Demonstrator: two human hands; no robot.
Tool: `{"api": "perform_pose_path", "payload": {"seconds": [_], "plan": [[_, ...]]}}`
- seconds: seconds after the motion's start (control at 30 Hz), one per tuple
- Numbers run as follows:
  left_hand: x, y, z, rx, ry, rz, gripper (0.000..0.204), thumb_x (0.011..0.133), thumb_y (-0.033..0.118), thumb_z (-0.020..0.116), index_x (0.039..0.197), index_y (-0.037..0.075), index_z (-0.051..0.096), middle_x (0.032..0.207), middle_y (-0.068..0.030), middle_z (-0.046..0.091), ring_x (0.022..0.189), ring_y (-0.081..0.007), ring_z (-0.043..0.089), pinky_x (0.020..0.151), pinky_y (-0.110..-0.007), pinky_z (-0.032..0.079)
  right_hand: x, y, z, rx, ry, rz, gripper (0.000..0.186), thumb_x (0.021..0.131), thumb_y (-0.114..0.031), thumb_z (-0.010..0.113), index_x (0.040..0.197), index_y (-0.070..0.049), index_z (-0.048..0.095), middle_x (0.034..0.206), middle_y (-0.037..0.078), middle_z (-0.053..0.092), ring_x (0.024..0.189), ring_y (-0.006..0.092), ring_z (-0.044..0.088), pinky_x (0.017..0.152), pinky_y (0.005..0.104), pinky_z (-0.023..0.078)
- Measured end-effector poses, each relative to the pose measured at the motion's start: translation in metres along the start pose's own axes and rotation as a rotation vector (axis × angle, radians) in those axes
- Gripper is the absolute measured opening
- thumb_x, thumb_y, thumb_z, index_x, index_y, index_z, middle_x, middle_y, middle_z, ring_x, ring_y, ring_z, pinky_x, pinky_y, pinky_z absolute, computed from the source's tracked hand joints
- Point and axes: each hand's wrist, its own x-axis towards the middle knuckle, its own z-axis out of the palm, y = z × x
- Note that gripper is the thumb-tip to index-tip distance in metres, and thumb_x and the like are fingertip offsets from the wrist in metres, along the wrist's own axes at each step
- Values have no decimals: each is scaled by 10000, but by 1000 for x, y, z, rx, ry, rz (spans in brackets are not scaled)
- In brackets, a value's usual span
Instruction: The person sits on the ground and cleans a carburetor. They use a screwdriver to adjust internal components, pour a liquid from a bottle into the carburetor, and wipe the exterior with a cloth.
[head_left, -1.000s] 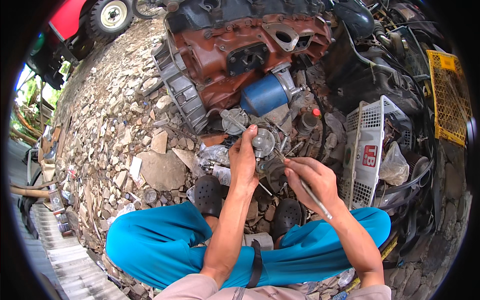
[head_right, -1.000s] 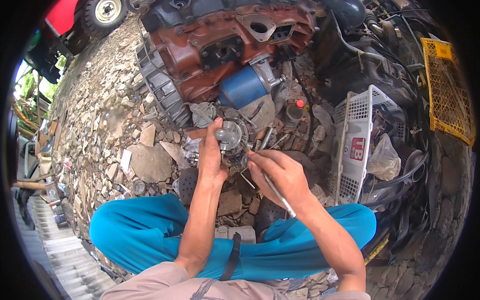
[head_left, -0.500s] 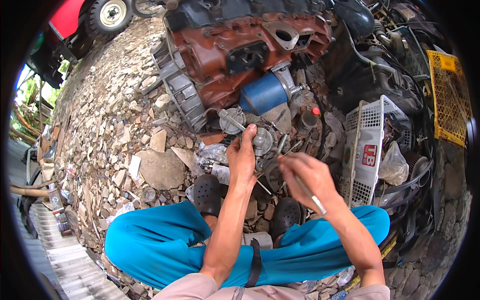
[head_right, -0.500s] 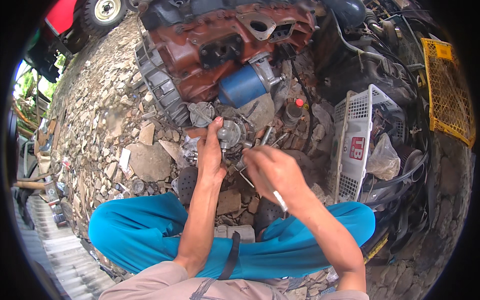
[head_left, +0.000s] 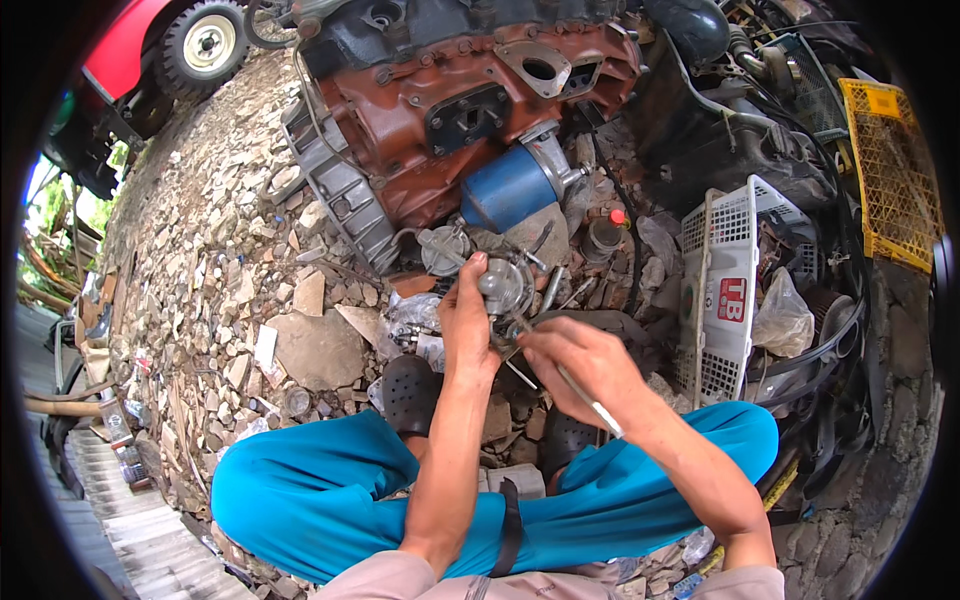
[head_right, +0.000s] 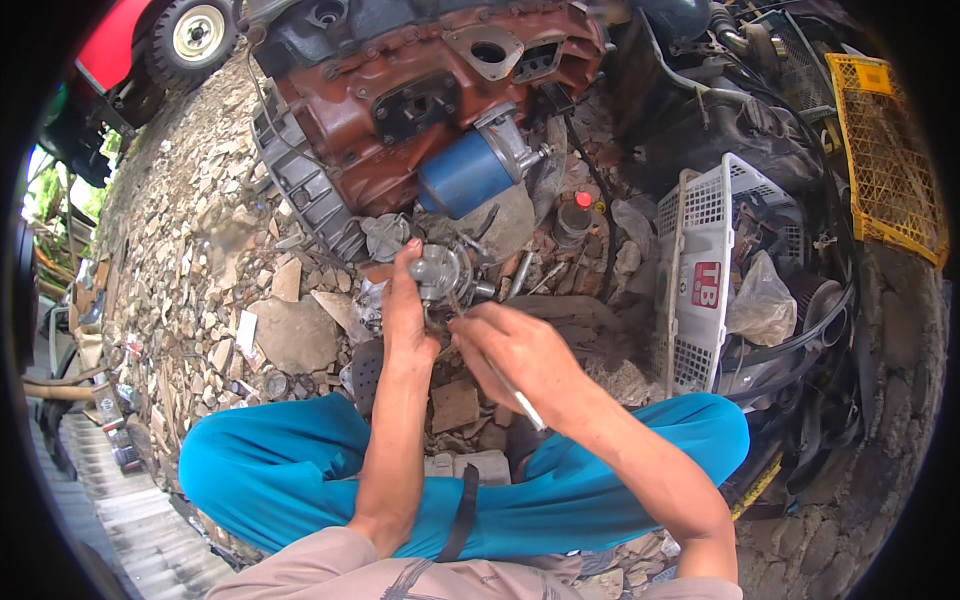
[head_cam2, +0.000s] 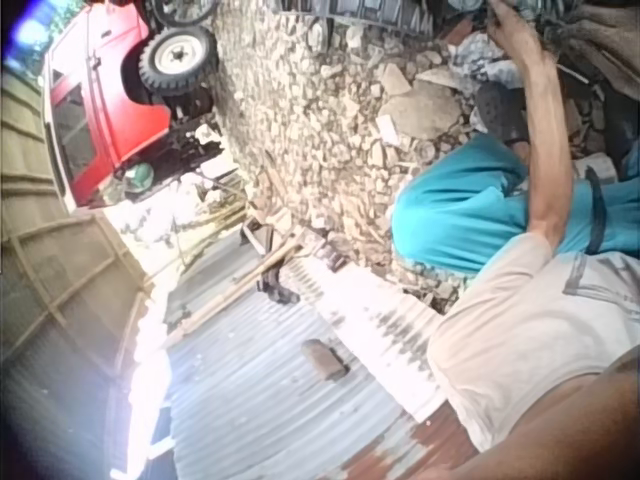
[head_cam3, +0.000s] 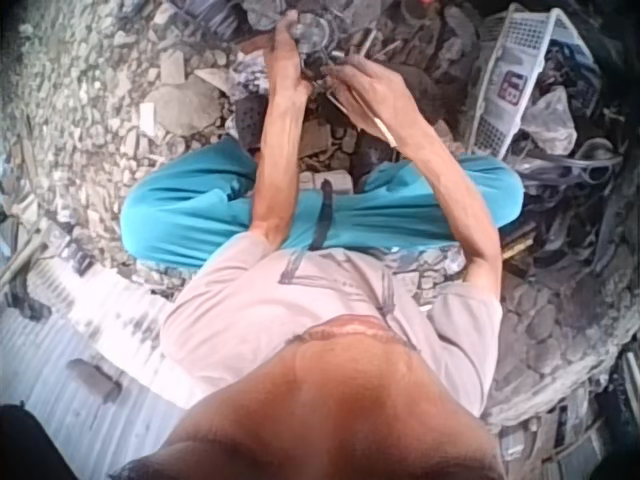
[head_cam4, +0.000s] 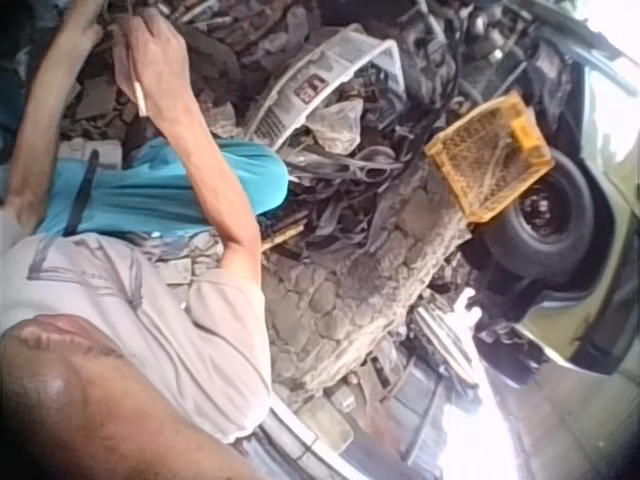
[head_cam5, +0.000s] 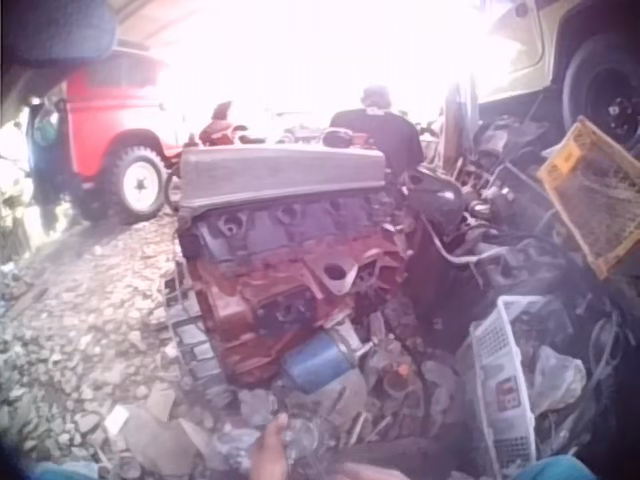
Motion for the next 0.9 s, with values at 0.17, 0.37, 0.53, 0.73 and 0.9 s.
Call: {"api": "perform_pose_path", "payload": {"seconds": [0.17,0.37,0.53,0.73,0.9], "plan": [[5,-4,-7,-57,-14,-69,358,940,450,610,1020,102,644,888,-20,703,775,-147,683,672,-329,547,15,4,-27,-52,111,61,146,840,43,665,977,-1,686,911,144,687,798,316,695,691,362,565],[3,-9,-3,-133,-100,-139,361,963,459,576,1024,107,632,905,-21,710,793,-149,685,674,-319,552,-1,-4,2,52,106,0,180,826,36,685,1001,-5,678,926,138,677,803,309,691,696,364,570],[-2,-1,-3,-55,-111,-80,381,963,443,576,1016,72,646,899,-55,717,757,-174,693,671,-324,570,8,2,-9,30,117,-42,176,818,64,662,983,8,679,916,152,675,801,313,686,703,366,567],[-11,0,2,-103,-118,-35,430,970,405,572,1017,-14,660,905,-124,730,809,-214,723,728,-351,585,1,-2,-6,28,104,-36,139,836,37,665,968,-4,676,908,154,672,775,309,684,656,367,563],[-12,2,4,-119,-90,-28,441,997,390,544,1043,-38,644,948,-145,729,799,-224,730,729,-343,603,-9,-8,4,69,82,-62,206,803,19,703,1001,-5,652,894,136,658,755,315,674,655,388,564]]}}
